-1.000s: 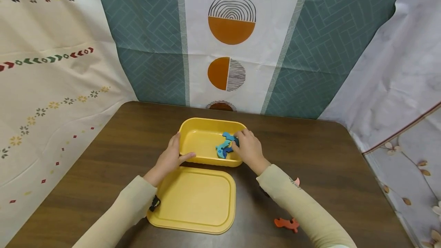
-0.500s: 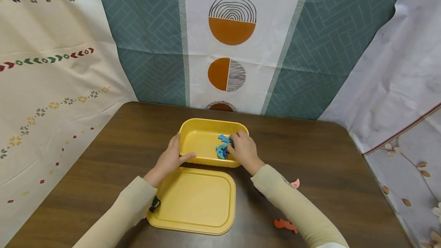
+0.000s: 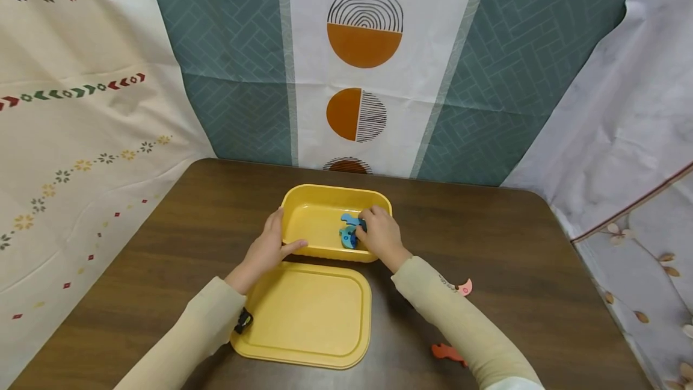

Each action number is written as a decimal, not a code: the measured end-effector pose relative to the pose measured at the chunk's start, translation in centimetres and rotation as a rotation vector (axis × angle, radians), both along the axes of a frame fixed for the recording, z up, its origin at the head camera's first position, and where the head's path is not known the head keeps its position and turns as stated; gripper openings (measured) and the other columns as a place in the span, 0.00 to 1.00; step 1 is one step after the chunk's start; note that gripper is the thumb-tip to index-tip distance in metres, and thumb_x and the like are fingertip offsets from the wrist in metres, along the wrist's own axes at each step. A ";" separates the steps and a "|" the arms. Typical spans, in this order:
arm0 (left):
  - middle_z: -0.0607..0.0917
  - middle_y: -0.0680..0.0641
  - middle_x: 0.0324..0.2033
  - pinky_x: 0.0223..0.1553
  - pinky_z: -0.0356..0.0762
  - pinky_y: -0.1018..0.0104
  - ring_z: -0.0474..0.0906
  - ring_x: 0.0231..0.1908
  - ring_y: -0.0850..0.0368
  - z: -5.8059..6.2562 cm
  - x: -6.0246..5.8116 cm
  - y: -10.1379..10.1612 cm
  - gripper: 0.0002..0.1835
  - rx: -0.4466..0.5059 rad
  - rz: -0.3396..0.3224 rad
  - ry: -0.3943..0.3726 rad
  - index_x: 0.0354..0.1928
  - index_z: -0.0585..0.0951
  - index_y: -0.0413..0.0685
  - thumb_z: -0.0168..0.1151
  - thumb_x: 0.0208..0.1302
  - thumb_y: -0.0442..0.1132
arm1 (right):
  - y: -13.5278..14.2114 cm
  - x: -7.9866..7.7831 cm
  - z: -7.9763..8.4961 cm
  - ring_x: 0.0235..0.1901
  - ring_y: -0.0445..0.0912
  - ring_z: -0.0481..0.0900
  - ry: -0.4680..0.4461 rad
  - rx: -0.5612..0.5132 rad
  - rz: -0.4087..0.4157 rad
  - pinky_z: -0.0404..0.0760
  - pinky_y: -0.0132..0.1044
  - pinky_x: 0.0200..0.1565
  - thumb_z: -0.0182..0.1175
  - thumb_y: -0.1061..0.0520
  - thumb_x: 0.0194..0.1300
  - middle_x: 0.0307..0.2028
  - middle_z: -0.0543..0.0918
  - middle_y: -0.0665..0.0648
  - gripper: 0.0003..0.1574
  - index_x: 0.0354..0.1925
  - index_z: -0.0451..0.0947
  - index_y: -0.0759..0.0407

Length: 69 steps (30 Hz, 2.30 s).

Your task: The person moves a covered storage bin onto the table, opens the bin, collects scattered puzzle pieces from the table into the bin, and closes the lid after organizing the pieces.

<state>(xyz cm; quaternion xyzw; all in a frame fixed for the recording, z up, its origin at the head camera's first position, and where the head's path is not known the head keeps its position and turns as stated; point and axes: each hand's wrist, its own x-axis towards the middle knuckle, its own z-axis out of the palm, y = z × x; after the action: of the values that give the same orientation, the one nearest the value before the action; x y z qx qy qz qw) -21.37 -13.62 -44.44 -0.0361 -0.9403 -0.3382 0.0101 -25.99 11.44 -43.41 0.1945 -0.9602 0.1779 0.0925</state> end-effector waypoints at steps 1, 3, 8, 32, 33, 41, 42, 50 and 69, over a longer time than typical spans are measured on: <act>0.51 0.34 0.72 0.39 0.80 0.50 0.79 0.39 0.42 0.1 0.0 0.0 0.56 0.001 0.000 0.000 0.73 0.44 0.33 0.65 0.57 0.57 | 0.0 -0.1 0.0 0.29 0.46 0.69 -0.007 -0.003 0.001 0.76 0.40 0.30 0.64 0.55 0.60 0.36 0.76 0.58 0.14 0.43 0.80 0.61; 0.51 0.34 0.72 0.39 0.80 0.50 0.79 0.39 0.42 0.2 -0.1 0.0 0.56 0.000 0.001 0.002 0.73 0.44 0.33 0.65 0.57 0.57 | 0.0 -0.2 0.1 0.30 0.46 0.69 -0.016 -0.008 0.006 0.76 0.40 0.30 0.64 0.55 0.60 0.36 0.76 0.58 0.14 0.43 0.80 0.61; 0.50 0.34 0.72 0.39 0.80 0.49 0.79 0.41 0.41 0.5 -0.2 0.0 0.56 0.000 0.003 0.002 0.73 0.44 0.33 0.65 0.58 0.57 | 0.1 -0.4 0.3 0.33 0.48 0.72 -0.024 -0.012 0.018 0.78 0.42 0.34 0.65 0.55 0.60 0.38 0.77 0.58 0.15 0.44 0.80 0.61; 0.51 0.34 0.72 0.31 0.79 0.55 0.80 0.36 0.44 -0.2 0.0 0.0 0.56 -0.023 0.010 -0.006 0.73 0.44 0.34 0.64 0.57 0.59 | 0.2 -0.1 0.3 0.45 0.51 0.78 -0.112 -0.014 0.170 0.80 0.47 0.46 0.64 0.52 0.62 0.47 0.79 0.58 0.22 0.53 0.79 0.59; 0.51 0.34 0.72 0.32 0.79 0.54 0.80 0.36 0.44 -0.2 0.0 0.0 0.56 -0.020 0.010 -0.006 0.73 0.44 0.34 0.64 0.57 0.59 | 0.2 -0.1 0.3 0.47 0.52 0.78 -0.114 -0.017 0.169 0.79 0.48 0.47 0.64 0.51 0.62 0.48 0.79 0.58 0.24 0.54 0.78 0.59; 0.51 0.34 0.72 0.35 0.80 0.52 0.79 0.35 0.44 0.1 0.1 0.1 0.56 -0.013 0.011 -0.008 0.73 0.44 0.34 0.65 0.58 0.57 | 0.3 0.0 0.1 0.57 0.56 0.72 -0.124 -0.034 0.127 0.77 0.52 0.51 0.64 0.49 0.62 0.57 0.75 0.60 0.28 0.58 0.75 0.58; 0.51 0.34 0.72 0.35 0.80 0.52 0.79 0.35 0.44 0.1 0.1 0.1 0.55 -0.012 0.011 -0.007 0.73 0.44 0.34 0.65 0.58 0.57 | 0.3 0.0 0.1 0.58 0.56 0.72 -0.127 -0.036 0.120 0.77 0.52 0.52 0.64 0.49 0.62 0.57 0.75 0.60 0.28 0.58 0.75 0.58; 0.51 0.35 0.72 0.37 0.80 0.51 0.79 0.37 0.43 0.3 0.2 0.2 0.55 -0.013 0.011 -0.011 0.73 0.44 0.33 0.64 0.58 0.57 | 0.3 0.0 0.0 0.58 0.56 0.70 -0.121 -0.050 0.099 0.76 0.52 0.53 0.63 0.48 0.63 0.57 0.74 0.60 0.28 0.58 0.74 0.59; 0.52 0.33 0.71 0.34 0.79 0.52 0.79 0.35 0.45 -0.2 0.2 0.0 0.55 0.000 0.007 0.004 0.72 0.45 0.33 0.65 0.58 0.57 | 1.2 0.6 -0.3 0.55 0.57 0.73 -0.011 -0.181 0.177 0.74 0.53 0.55 0.59 0.48 0.67 0.55 0.74 0.62 0.24 0.53 0.77 0.64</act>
<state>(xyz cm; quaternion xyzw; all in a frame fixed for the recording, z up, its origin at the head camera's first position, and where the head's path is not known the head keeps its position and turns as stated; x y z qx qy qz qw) -21.15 -13.60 -44.63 -0.0335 -0.9405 -0.3379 0.0131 -25.36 12.66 -43.72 0.2685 -0.9197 0.2724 0.0881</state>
